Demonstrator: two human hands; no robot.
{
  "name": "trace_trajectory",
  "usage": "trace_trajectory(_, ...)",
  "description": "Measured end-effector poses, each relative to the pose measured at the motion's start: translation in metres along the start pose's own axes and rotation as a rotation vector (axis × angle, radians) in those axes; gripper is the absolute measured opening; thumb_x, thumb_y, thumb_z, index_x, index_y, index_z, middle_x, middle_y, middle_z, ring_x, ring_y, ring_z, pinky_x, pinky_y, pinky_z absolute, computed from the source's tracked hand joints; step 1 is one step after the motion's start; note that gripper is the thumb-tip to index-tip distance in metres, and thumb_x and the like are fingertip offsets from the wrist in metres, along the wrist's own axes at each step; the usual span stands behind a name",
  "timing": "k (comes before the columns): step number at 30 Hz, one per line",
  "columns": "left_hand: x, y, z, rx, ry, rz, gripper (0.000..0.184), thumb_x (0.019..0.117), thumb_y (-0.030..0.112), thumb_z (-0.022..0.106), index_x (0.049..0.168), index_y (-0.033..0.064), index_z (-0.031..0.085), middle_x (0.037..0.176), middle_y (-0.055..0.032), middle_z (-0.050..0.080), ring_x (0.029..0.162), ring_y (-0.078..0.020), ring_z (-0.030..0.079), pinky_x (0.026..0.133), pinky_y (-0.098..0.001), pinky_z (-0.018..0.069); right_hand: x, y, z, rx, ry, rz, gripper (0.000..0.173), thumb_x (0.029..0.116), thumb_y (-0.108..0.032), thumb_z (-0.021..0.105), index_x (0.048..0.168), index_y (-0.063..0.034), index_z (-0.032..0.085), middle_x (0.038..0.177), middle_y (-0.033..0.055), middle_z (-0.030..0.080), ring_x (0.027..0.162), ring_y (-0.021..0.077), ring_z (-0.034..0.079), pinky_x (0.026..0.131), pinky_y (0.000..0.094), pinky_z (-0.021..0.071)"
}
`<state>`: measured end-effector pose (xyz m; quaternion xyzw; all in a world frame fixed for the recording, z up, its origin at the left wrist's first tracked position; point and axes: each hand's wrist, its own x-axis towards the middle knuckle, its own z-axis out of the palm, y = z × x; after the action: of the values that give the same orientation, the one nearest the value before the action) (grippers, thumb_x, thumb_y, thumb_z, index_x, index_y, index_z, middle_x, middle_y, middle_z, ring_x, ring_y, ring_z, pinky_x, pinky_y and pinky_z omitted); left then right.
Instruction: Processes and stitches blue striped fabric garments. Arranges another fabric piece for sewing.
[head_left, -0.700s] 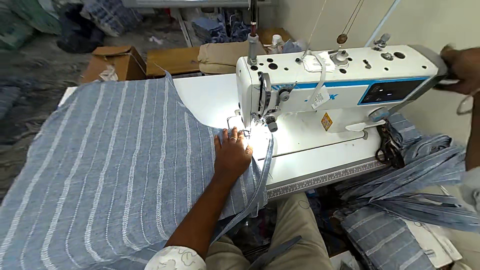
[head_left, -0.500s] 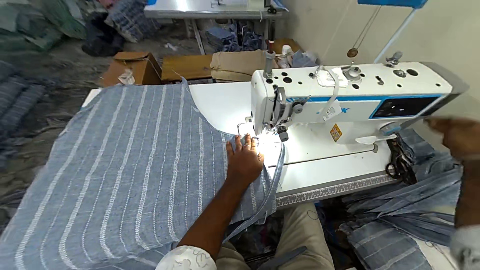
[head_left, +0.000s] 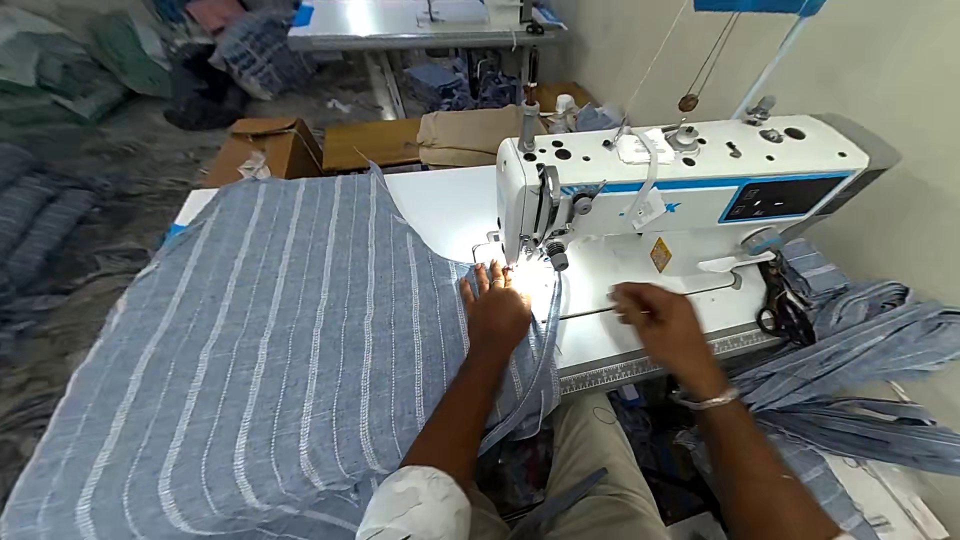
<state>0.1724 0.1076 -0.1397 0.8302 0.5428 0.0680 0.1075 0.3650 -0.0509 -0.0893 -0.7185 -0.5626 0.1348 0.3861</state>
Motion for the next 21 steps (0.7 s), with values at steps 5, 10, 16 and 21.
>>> trace_trajectory(5, -0.106, 0.028, 0.001, 0.019, -0.005, 0.224, 0.052, 0.1054, 0.038, 0.048, 0.148, 0.0089, 0.055, 0.159, -0.0214, 0.043, 0.153, -0.0520, 0.021, 0.114, -0.0836, 0.0099, 0.025, -0.053, 0.072, -0.058, -0.256, -0.001, 0.039, 0.1026, -0.028, 0.063, 0.135, -0.0064, 0.064, 0.120, 0.0122, 0.072, 0.100, 0.0226, 0.073, 0.090, 0.0442, 0.0608)
trace_trajectory(10, -0.234, 0.048, -0.022, -0.397, -0.711, 0.812, 0.038, 0.1051, 0.041, 0.056, 0.131, 0.0167, 0.071, 0.144, -0.0106, 0.063, 0.142, -0.0394, 0.049, 0.116, -0.0712, 0.0318, 0.036, -0.065, 0.105, -0.448, -0.329, 0.053, 0.029, 0.1003, -0.022, 0.058, 0.120, -0.0033, 0.069, 0.111, 0.0175, 0.067, 0.101, 0.0331, 0.068, 0.085, 0.0500, 0.0573)
trace_trajectory(16, -0.174, -0.140, -0.078, -0.201, -0.028, 0.053, 0.050, 0.1026, 0.048, 0.055, 0.139, 0.0147, 0.064, 0.142, -0.0125, 0.062, 0.133, -0.0349, 0.058, 0.104, -0.0625, 0.0493, -0.002, -0.055, 0.100, -0.458, -0.334, -0.122, 0.034, 0.1011, -0.012, 0.056, 0.132, -0.0041, 0.066, 0.113, 0.0161, 0.065, 0.093, 0.0285, 0.069, 0.079, 0.0427, 0.0605)
trace_trajectory(21, -0.135, -0.273, -0.069, -0.006, 0.195, -0.315, 0.099, 0.0894, 0.084, 0.039, 0.156, 0.0116, 0.046, 0.161, -0.0294, 0.035, 0.149, -0.0592, 0.024, 0.108, -0.0884, 0.0113, -0.025, -0.023, 0.049, -0.499, -0.381, -0.044, 0.041, 0.1008, -0.050, 0.061, 0.108, -0.0099, 0.069, 0.098, 0.0112, 0.070, 0.093, 0.0314, 0.068, 0.080, 0.0556, 0.0552)
